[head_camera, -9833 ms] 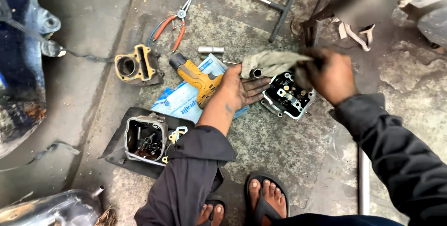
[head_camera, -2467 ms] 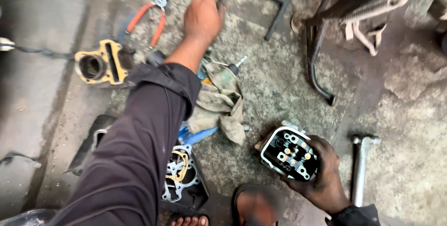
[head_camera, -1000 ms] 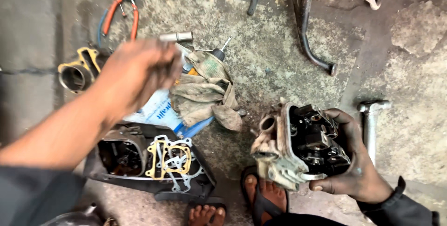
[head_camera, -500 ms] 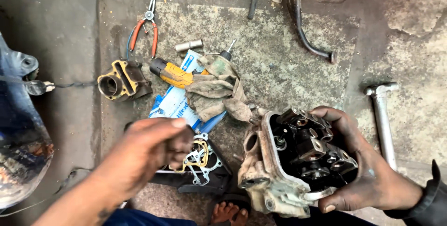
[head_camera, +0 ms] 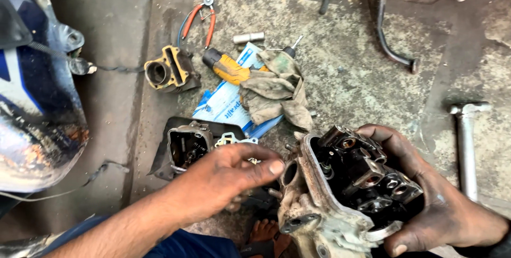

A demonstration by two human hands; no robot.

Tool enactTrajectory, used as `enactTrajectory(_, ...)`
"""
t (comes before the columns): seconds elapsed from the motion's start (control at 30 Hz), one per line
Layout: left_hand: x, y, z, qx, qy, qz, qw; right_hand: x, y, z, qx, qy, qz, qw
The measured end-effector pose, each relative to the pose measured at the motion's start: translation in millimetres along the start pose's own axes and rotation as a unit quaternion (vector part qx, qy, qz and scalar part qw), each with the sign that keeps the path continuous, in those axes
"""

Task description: The person wipes a cylinder head with a cloth, taps it with a hammer, and handles a gasket. They then pick up a cylinder block, turn it over, and wipe its surfaces with the cloth before setting it down.

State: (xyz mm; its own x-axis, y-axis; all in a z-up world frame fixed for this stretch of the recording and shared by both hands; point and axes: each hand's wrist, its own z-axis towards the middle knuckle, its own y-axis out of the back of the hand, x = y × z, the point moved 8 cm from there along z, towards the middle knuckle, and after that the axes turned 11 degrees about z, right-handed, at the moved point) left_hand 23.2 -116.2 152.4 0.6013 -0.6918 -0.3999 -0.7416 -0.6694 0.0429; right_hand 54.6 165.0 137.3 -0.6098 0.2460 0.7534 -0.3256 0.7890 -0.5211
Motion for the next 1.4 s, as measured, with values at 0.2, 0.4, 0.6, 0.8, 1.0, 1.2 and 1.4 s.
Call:
enactTrajectory(0.2,-8,-18,-5,0.058,-0.080,-0.012,0.995,-1,5,-14,0.061,0.109,-0.127,0.984)
enactTrajectory(0.4,2,-20,-9,0.043,-0.069,-0.051,0.995,49,18,-19,0.034,0.170,-0.124,0.977)
enactTrajectory(0.6,-9,-19,-22,0.031,-0.090,-0.120,0.988,-7,108,-14,-0.091,0.015,-0.044,0.995)
enactTrajectory(0.8,-17,-14,-29,0.001,-0.116,-0.104,0.988,-98,113,26,-0.201,-0.155,0.038,0.967)
enactTrajectory(1.0,-16,-10,-33,-0.027,-0.088,-0.077,0.993,-99,69,41,-0.274,-0.259,0.073,0.923)
enactTrajectory(1.2,-19,-13,-36,-0.008,-0.098,-0.112,0.989,-96,64,41,-0.263,-0.244,0.100,0.928)
enactTrajectory(1.4,-17,-14,-37,-0.004,-0.102,-0.142,0.985,-104,65,44,-0.265,-0.260,0.095,0.924)
